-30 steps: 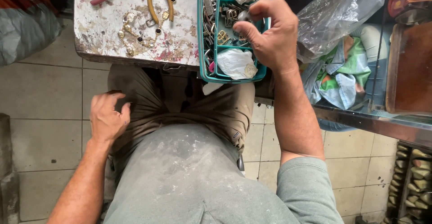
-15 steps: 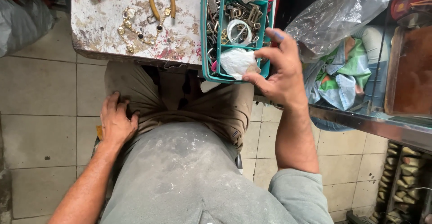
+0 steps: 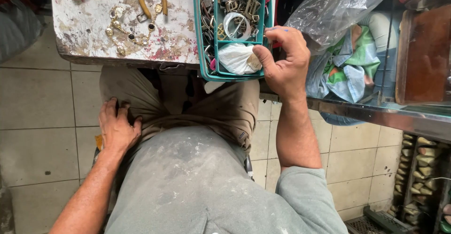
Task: The person is sorting through a container of small metal parts and using pliers to adjust or repair metal buckles and jewelry components.
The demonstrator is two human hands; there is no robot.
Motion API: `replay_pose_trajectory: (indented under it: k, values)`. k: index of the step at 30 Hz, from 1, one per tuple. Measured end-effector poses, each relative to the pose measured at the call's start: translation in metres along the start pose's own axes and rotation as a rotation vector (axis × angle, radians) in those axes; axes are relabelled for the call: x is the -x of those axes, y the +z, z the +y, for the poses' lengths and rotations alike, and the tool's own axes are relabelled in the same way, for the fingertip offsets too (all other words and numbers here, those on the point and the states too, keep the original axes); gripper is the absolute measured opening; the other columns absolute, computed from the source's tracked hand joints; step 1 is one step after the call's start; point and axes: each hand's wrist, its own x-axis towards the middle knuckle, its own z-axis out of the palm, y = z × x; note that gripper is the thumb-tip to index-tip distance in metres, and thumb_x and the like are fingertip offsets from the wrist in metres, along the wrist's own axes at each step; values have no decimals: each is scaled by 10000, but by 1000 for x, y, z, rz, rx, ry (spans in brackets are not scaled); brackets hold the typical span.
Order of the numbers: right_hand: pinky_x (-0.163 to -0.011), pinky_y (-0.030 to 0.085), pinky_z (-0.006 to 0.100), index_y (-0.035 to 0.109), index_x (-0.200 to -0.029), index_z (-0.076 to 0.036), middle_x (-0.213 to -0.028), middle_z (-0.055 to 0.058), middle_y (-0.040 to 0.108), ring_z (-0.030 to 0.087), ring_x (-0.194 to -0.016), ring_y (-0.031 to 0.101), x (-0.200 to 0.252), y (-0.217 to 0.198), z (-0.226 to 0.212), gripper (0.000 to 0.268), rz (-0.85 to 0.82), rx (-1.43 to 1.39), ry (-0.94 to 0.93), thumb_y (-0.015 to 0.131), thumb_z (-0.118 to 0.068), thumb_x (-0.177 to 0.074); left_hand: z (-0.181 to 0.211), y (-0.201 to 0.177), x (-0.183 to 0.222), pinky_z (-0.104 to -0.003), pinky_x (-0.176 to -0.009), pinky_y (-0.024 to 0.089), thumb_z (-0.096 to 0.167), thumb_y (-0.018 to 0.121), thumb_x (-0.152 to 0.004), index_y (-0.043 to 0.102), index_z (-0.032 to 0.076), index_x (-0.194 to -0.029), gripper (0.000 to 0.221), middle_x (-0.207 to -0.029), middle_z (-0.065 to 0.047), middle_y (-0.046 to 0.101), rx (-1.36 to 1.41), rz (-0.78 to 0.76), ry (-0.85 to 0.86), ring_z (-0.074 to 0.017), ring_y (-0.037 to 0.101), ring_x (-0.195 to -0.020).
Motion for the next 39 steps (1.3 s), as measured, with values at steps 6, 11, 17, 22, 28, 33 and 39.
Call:
replay_pose_trajectory:
  k: [6, 11, 17, 22, 28, 33, 39]
  values:
    - [-1022, 453, 495, 696, -1108, -48, -1198, 160, 671, 337, -1160, 608, 0, -9, -4, 384, -211, 2, -61, 907, -253, -862, -2, 1, 2, -636, -1100, 429, 291, 761, -777, 727, -46, -1199, 541, -1446, -321, 543, -4, 9, 13, -536, 479, -1326]
    - [-726, 467, 326, 659, -940, -25, -883, 80, 616, 203, -805, 560, -7, -4, -4, 140, 37, -91, 127, 672, -124, -1039, -5, 3, -5, -594, -1053, 471, 277, 775, -753, 744, -57, -1154, 523, -1335, -325, 572, -5, 67, 75, -492, 521, -1253]
    - [-665, 516, 463, 577, -1228, -133, -954, 49, 762, 296, -750, 701, -27, 0, 4, 230, -269, 143, 252, 600, -177, -1004, 0, 0, -8, -575, -1008, 490, 282, 756, -761, 750, -54, -1154, 518, -1274, -288, 550, 26, 106, 70, -478, 523, -1200]
    - [-630, 448, 611, 407, -1300, -141, -757, 114, 680, 450, -652, 617, -54, 9, -5, 317, -526, 369, 343, 545, -197, -1019, -1, 6, -11, -582, -973, 488, 320, 745, -731, 739, -8, -1163, 542, -1268, -281, 530, -16, 107, 35, -489, 512, -1153]
    - [-621, 422, 555, 426, -1246, -126, -735, 66, 618, 377, -598, 572, -55, 12, 2, 274, -484, 282, 354, 474, -115, -976, -2, 8, -34, -682, -1094, 270, 418, 740, -707, 660, 36, -1306, 715, -1441, -277, 449, -25, -78, -115, -488, 379, -1382]
    - [-835, 481, 654, 471, -1204, -198, -937, 202, 732, 549, -923, 673, -53, 7, 9, 241, -415, 123, 431, 559, -132, -990, 2, 17, -58, -804, -1129, 157, 356, 771, -722, 570, 13, -1434, 816, -1569, -329, 400, 37, -131, -172, -547, 295, -1507]
    - [-797, 529, 569, 549, -1146, -199, -852, 127, 726, 439, -867, 708, -56, 1, 4, 197, -396, 88, 430, 591, -130, -967, 4, 29, -66, -804, -1114, 213, 332, 815, -716, 524, 45, -1345, 750, -1587, -297, 375, -40, -4, -118, -513, 289, -1499]
